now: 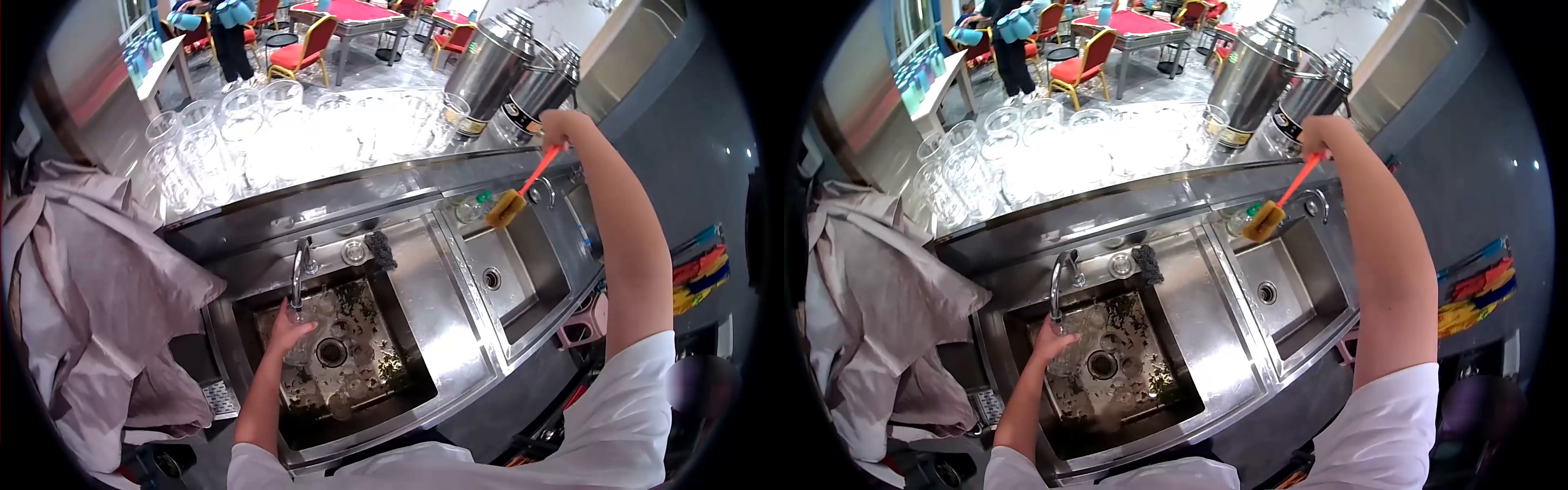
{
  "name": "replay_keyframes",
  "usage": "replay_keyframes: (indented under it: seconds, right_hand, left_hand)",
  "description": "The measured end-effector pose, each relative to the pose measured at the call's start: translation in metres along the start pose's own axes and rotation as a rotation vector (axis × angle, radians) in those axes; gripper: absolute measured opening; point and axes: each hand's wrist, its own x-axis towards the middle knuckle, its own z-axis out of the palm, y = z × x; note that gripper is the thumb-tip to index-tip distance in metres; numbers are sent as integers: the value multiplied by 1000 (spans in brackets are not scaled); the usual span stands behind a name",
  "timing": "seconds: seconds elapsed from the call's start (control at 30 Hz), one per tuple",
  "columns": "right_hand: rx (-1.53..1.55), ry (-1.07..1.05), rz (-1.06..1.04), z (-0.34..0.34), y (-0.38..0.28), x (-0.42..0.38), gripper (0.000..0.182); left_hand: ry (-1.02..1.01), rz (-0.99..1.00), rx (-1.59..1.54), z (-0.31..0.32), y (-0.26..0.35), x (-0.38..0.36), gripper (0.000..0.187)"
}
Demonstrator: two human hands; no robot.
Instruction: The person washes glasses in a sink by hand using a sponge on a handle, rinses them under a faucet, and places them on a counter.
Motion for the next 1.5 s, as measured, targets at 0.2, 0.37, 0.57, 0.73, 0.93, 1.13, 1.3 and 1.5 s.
replay_keyframes:
  seconds: [0.2, 0.37, 0.57, 0.73, 0.93, 1.13, 1.3, 1.5]
  right_hand:
    - [142, 27, -105, 14, -3, 15, 60]
    - [54, 65, -119, 6, -16, -3, 43]
    - [80, -39, -543, 73, -100, -71, 43]
    - [262, 272, -735, 177, -184, -126, 26]
    - [534, 234, -955, 225, -284, -150, 26]
    - [539, 176, -1097, 268, -388, -127, 19]
    - [654, 231, -955, 308, -417, -125, 22]
    - [796, 191, -1091, 301, -371, -149, 19]
  left_hand:
    - [-172, -124, 150, 7, 12, -2, 94]
    - [-122, -42, 62, 3, -37, 13, 96]
    - [-52, -70, 77, 14, 3, 8, 73]
    - [78, 105, 119, 27, 14, -3, 77]
    - [128, 191, 332, 32, 19, -14, 76]
    - [-46, 236, 762, 32, 35, -24, 82]
    - [-33, 459, 983, 31, 46, -25, 84]
    - [148, 312, 1041, 30, 48, -28, 80]
